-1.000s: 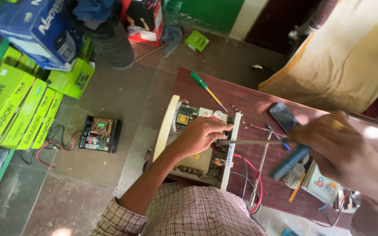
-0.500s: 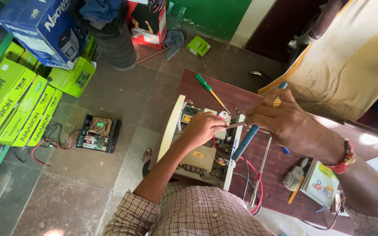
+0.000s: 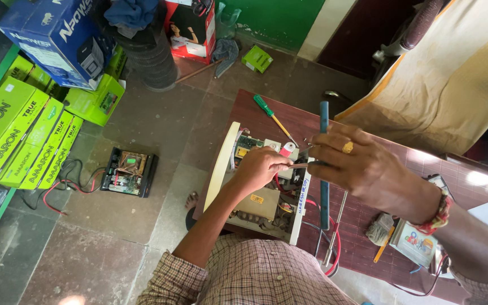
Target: The person uses a T-handle wrench and a screwdriver to tighten screws on the internal components of an open electronic device, likely a battery charger. They manipulate wires and adjust parts within the casing while working at a cluttered table.
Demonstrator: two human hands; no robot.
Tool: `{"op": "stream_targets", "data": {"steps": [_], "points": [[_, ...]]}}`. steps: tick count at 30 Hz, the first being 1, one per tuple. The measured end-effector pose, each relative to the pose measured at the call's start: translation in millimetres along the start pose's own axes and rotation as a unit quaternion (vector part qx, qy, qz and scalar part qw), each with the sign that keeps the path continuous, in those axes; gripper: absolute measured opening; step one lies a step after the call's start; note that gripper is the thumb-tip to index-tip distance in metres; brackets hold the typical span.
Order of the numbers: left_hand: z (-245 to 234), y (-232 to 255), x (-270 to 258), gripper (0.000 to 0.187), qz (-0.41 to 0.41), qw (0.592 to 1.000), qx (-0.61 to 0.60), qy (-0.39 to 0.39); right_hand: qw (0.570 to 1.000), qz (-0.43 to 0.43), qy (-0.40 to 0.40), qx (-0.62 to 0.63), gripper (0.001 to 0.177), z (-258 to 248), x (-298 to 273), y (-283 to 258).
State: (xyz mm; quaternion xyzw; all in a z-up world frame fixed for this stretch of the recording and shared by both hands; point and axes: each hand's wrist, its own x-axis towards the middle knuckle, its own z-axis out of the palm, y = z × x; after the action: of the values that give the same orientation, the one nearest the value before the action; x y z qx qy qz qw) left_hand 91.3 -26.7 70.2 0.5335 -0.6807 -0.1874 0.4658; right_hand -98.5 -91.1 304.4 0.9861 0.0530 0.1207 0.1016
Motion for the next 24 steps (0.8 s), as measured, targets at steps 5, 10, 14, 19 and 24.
{"op": "stream_targets", "data": {"steps": [5, 10, 14, 19, 24], "points": [[-4, 14, -3, 0.023, 0.057, 0.998, 0.008, 0.029, 0.995, 0.021, 0.034, -0.097, 0.019, 1, -2, -4], [-2, 30, 5, 0.021, -0.017, 0.999, -0.031, 0.019, 0.992, 0.066, -0.002, -0.107, 0.029, -1, -5, -1], [-3, 35, 9, 0.014, 0.025, 0.999, -0.014, 0.02, 0.997, 0.073, 0.019, -0.032, 0.025, -8, -4, 5], [-4, 38, 7, 0.015, 0.043, 0.998, -0.012, 0.041, 0.995, 0.081, 0.023, -0.058, 0.021, -8, -9, 2], [-3, 49, 11, 0.021, 0.049, 0.994, -0.049, 0.09, 0.981, 0.172, -0.037, -0.085, 0.028, -2, -14, -6]]}}
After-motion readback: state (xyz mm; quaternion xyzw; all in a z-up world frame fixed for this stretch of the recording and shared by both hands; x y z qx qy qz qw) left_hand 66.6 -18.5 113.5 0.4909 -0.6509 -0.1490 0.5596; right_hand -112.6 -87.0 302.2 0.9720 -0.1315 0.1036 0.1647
